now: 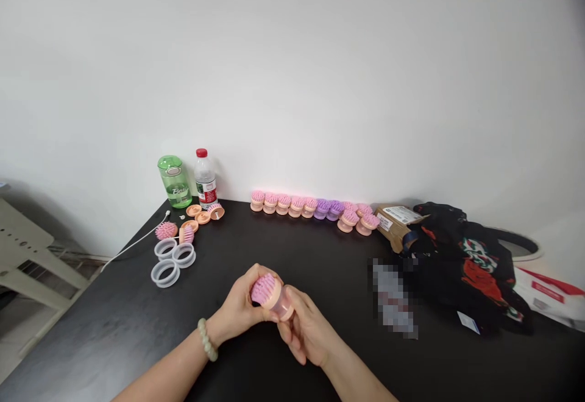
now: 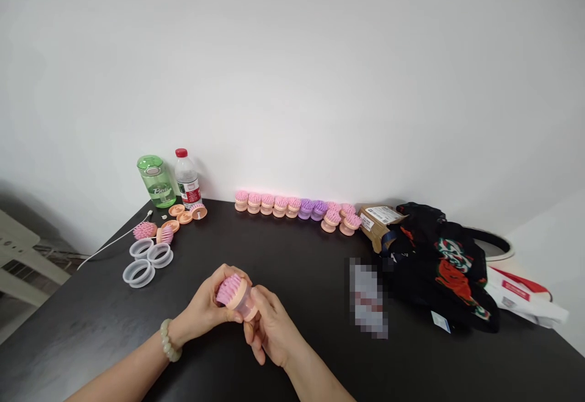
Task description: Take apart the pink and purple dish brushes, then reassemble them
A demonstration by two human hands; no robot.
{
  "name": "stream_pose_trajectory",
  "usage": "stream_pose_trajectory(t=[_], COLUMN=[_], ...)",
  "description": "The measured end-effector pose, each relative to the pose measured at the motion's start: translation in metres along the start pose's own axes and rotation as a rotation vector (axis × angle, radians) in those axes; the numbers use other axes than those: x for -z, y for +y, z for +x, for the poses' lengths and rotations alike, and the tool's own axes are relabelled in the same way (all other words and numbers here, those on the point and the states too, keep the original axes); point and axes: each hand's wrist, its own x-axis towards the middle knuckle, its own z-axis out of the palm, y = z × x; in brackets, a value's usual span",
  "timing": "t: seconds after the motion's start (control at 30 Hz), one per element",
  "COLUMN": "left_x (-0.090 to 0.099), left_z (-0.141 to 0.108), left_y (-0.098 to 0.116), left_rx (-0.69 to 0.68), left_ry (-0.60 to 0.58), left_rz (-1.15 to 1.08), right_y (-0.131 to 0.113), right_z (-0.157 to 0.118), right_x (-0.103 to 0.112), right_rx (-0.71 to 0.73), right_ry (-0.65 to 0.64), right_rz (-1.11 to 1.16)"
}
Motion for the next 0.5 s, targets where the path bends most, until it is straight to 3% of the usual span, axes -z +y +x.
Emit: stream_pose_trajectory(t=[0.17, 0.23, 0.33, 0.4, 0.5], left_x=[0.002, 0.001, 0.003, 0.007, 0.012], left_z=[0.001, 0.001, 0.002, 0.004, 0.007], left_y=[-0.001, 0.002, 0.003, 0.000, -0.012], left_rx=[0.021, 0.015, 0.038, 0.061, 0.062], left_ry=[-0.069, -0.079, -0.035, 0.063, 0.208], left_rz=[-0.010, 0.043, 0.185, 0.313, 0.497], right_y=[-0.002, -0.002, -0.006, -0.010, -0.014], right_z=[0.002, 0.004, 0.007, 0.007, 0.005], right_x=[0.003, 0.004, 0.007, 0.009, 0.010], right_rx=[-0.100, -0.076, 0.190, 0.369, 0.563], right_ry=[-0.046, -0.021, 0.155, 0.265, 0.270], right_rz=[-0.001, -0.076, -0.295, -0.397, -0.550])
